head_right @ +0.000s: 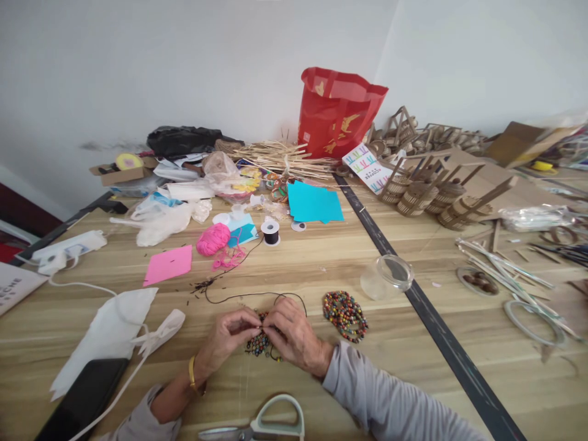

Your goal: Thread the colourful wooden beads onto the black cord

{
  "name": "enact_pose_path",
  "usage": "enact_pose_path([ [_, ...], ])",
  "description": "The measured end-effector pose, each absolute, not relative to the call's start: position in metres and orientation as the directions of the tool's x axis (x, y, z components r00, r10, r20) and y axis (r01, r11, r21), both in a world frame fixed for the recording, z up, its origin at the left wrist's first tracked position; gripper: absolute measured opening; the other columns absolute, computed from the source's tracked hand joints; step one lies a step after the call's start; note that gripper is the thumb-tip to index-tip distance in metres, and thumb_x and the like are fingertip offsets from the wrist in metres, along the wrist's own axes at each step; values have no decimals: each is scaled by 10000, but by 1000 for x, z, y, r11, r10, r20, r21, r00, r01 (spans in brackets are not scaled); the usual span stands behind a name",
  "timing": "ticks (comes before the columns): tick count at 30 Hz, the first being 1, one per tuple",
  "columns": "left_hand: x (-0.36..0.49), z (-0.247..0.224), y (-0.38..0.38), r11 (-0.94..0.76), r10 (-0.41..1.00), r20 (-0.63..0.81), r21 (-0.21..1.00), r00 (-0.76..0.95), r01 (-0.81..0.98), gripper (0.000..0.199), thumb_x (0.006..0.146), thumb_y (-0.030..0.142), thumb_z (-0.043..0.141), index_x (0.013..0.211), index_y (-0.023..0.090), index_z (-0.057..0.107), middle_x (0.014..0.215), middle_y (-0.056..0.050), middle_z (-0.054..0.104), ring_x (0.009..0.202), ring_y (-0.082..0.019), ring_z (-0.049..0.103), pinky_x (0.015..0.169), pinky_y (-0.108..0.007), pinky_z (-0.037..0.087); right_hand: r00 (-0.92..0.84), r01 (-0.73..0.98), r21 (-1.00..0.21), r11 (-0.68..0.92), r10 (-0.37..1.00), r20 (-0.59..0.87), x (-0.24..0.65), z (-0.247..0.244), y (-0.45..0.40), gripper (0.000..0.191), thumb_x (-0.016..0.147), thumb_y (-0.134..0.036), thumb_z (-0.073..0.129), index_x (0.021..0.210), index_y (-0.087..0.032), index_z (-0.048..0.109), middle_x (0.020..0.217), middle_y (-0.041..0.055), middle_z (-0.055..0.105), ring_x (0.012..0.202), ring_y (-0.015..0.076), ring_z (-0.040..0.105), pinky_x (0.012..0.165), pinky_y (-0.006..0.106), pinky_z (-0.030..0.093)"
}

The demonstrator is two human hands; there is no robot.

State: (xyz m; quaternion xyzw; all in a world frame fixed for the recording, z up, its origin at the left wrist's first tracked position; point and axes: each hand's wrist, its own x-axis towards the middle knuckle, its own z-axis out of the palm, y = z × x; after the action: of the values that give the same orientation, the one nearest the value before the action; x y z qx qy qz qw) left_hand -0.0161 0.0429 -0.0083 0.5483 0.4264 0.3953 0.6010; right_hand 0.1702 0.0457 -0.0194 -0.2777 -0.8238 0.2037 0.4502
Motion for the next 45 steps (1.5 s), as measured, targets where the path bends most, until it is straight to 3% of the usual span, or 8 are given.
enact_pose_path([
  [15, -14, -3, 42, 199, 945, -197, 980, 263, 18, 147, 623, 211, 749, 685, 116, 654, 632, -8, 621, 602, -110, 539, 594, -216, 417, -439, 276, -601, 750, 655, 615, 171, -26, 46, 67, 897, -156, 509, 917, -198, 557, 819, 53, 587, 827, 192, 527, 752, 356, 458],
  [28, -14, -3, 41, 197, 940, -198, 980, 278, 32, 185, 614, 234, 765, 669, 121, 629, 631, -6, 617, 599, -114, 541, 590, -222, 429, -463, 283, -572, 770, 632, 621, 170, -19, 46, 74, 913, -167, 490, 902, -198, 556, 800, 51, 597, 802, 187, 527, 744, 346, 459],
  [45, -16, -3, 42, 150, 942, -153, 988, 298, 32, 158, 651, 251, 741, 698, 115, 675, 678, -25, 624, 643, -129, 546, 618, -232, 419, -436, 206, -651, 731, 664, 607, 170, -29, 46, 20, 908, -201, 546, 920, -188, 556, 811, 46, 584, 776, 167, 533, 683, 301, 459],
])
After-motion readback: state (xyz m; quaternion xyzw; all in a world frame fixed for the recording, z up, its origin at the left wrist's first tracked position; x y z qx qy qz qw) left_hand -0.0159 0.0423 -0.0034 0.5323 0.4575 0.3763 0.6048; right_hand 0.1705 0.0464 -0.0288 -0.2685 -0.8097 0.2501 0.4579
